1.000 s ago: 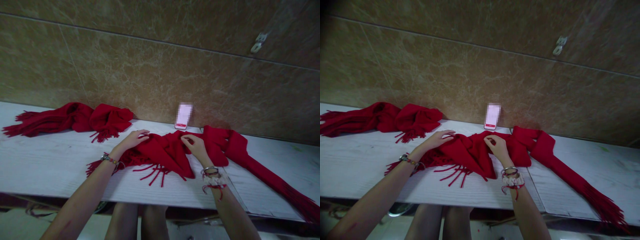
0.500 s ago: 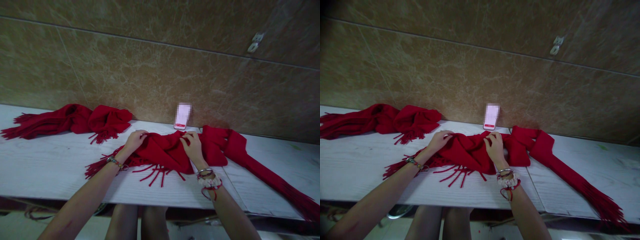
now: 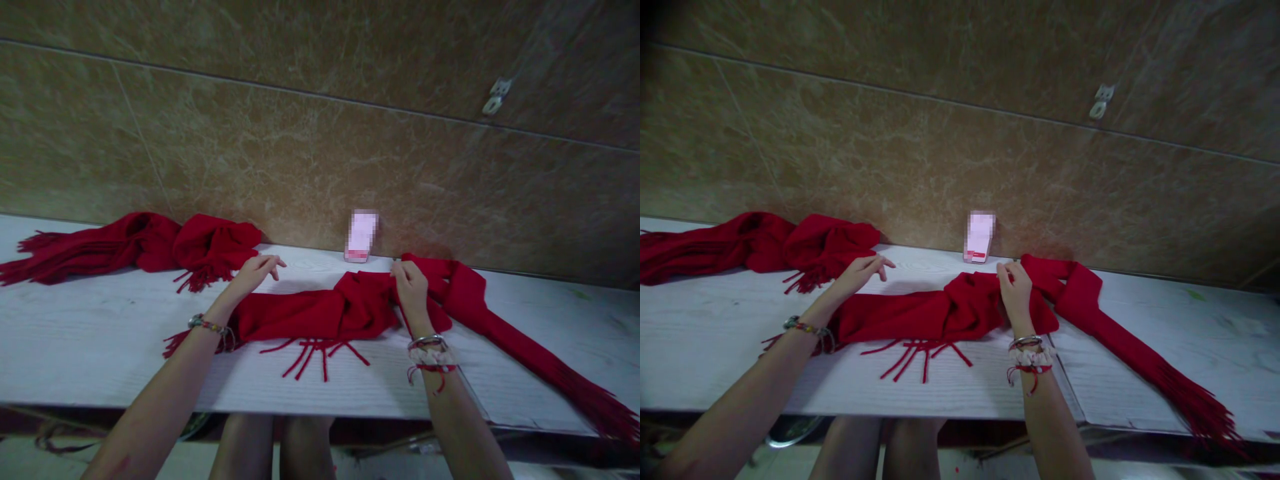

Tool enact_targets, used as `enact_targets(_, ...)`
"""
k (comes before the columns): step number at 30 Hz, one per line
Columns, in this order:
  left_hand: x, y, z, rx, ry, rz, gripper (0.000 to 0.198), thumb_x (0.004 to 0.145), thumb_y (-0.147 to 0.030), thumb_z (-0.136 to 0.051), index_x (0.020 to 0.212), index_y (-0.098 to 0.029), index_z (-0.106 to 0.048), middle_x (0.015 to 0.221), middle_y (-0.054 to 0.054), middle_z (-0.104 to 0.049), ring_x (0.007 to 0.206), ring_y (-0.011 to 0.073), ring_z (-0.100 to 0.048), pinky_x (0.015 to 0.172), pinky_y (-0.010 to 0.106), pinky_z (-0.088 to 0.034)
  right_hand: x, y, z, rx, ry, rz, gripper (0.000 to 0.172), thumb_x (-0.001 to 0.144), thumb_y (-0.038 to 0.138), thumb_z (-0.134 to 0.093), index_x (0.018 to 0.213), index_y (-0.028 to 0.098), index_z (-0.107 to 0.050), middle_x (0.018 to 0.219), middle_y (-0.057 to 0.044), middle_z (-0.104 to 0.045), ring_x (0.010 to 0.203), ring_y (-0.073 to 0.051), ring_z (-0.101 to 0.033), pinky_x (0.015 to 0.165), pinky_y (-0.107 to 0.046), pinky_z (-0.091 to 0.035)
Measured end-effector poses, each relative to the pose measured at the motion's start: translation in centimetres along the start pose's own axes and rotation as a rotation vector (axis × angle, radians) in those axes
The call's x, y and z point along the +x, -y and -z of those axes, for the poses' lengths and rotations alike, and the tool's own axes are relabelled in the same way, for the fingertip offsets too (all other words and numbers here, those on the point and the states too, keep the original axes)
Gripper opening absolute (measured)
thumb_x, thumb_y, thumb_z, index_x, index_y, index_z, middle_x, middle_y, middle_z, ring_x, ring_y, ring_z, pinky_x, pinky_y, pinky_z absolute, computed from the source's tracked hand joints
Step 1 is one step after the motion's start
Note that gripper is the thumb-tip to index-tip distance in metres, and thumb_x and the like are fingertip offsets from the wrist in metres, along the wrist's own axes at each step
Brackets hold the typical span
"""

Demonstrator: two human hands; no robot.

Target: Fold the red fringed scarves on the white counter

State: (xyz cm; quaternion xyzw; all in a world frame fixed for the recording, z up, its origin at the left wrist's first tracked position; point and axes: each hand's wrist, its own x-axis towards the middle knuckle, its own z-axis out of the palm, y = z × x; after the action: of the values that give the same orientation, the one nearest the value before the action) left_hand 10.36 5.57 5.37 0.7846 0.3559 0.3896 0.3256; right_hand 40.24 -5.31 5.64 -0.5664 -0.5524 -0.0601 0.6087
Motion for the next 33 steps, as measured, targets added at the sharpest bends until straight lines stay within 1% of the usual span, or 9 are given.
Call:
enact_targets(4,-0.5,-1.1,-3.0,0.12,0.09,-0.035,0.035,0.072,-0.046,-0.048,0.08,-0.016,-0.064,0.084,0.007,-0.067,0.079,0.0198,-0.06,0.072,0.03,-0.046,-0.9,0.3,-1.0,-0.114,0.354,0.163,0.019,0.076,0.035,-0.054,0.065,0.02,-0.058,0.076,-0.004,-0.057,0.076,-0.018,-0.052,0.073,-0.034,-0.041)
enact_targets(7,-1.4,-2.1,-5.1,0.14,0.216,-0.076,0.029,0.073,-0.04,-0.052,0.085,-0.016,-0.065,0.091,0.007,-0.067,0.085,0.0195,-0.06,0.079,0.03,-0.045,-1.9,0.7,-1.7,-0.187,0.514,0.235,0.011,0.074,0.032,-0.059,0.072,0.021,-0.062,0.089,-0.006,-0.058,0.09,-0.021,-0.052,0.082,-0.041,-0.039)
enact_targets(12,-2.3,-2.2,-6.9,0.107,0.358,-0.085,0.021,0.071,-0.024,-0.055,0.088,-0.017,-0.065,0.093,0.006,-0.067,0.083,0.0184,-0.061,0.079,0.03,-0.046,-2.1,0.3,-2.1,-0.228,0.513,0.21,0.012,0.076,0.027,-0.057,0.068,0.021,-0.062,0.09,-0.006,-0.057,0.09,-0.022,-0.052,0.081,-0.043,-0.041)
enact_targets(17,-2.2,-1.8,-7.4,0.012,0.328,-0.023,0.02,0.07,-0.013,-0.05,0.084,-0.015,-0.065,0.086,0.004,-0.068,0.078,0.0161,-0.062,0.075,0.028,-0.047,-2.1,-0.4,-2.5,-0.225,0.473,0.158,0.009,0.072,0.029,-0.062,0.076,0.022,-0.065,0.095,-0.007,-0.054,0.092,-0.023,-0.051,0.082,-0.043,-0.042)
enact_targets(20,-2.1,-2.0,-7.3,0.026,0.249,0.002,0.016,0.07,-0.016,-0.051,0.08,-0.015,-0.064,0.082,0.004,-0.068,0.077,0.0163,-0.061,0.074,0.028,-0.047,-2.2,-0.5,-2.6,-0.179,0.481,0.162,0.009,0.074,0.026,-0.059,0.066,0.021,-0.062,0.093,-0.007,-0.053,0.091,-0.022,-0.051,0.084,-0.042,-0.042)
enact_targets(23,-1.7,-2.2,-6.4,0.071,0.112,0.008,0.013,0.07,-0.019,-0.051,0.076,-0.016,-0.062,0.078,0.003,-0.066,0.076,0.0165,-0.06,0.075,0.028,-0.046,-1.5,-0.5,-2.1,-0.154,0.319,0.164,0.014,0.076,0.024,-0.053,0.064,0.02,-0.058,0.088,-0.007,-0.05,0.087,-0.021,-0.05,0.082,-0.04,-0.042)
enact_targets(28,-0.4,-1.4,-2.6,0.135,-0.411,0.001,0.006,0.068,-0.02,-0.05,0.07,-0.018,-0.055,0.07,0.0,-0.059,0.072,0.0155,-0.056,0.074,0.029,-0.044,0.1,-0.9,-0.2,-0.146,-0.157,0.064,0.018,0.079,0.032,-0.045,0.068,0.02,-0.051,0.084,-0.007,-0.044,0.084,-0.021,-0.045,0.078,-0.039,-0.041)
enact_targets(31,0.0,-0.9,0.0,0.023,-0.705,-0.043,0.008,0.068,-0.025,-0.05,0.073,-0.019,-0.05,0.071,0.0,-0.055,0.07,0.0141,-0.054,0.071,0.026,-0.044,0.4,-0.6,0.6,-0.072,-0.238,0.06,0.02,0.08,0.036,-0.044,0.069,0.02,-0.05,0.085,-0.007,-0.043,0.087,-0.021,-0.044,0.079,-0.038,-0.041)
enact_targets(33,-0.1,-0.9,1.5,-0.103,-0.745,-0.085,0.013,0.067,-0.03,-0.052,0.076,-0.02,-0.049,0.072,0.0,-0.054,0.071,0.0138,-0.054,0.069,0.025,-0.044,0.4,-0.3,0.8,-0.004,-0.203,0.072,0.02,0.079,0.036,-0.044,0.068,0.02,-0.05,0.087,-0.007,-0.046,0.088,-0.02,-0.046,0.078,-0.037,-0.041)
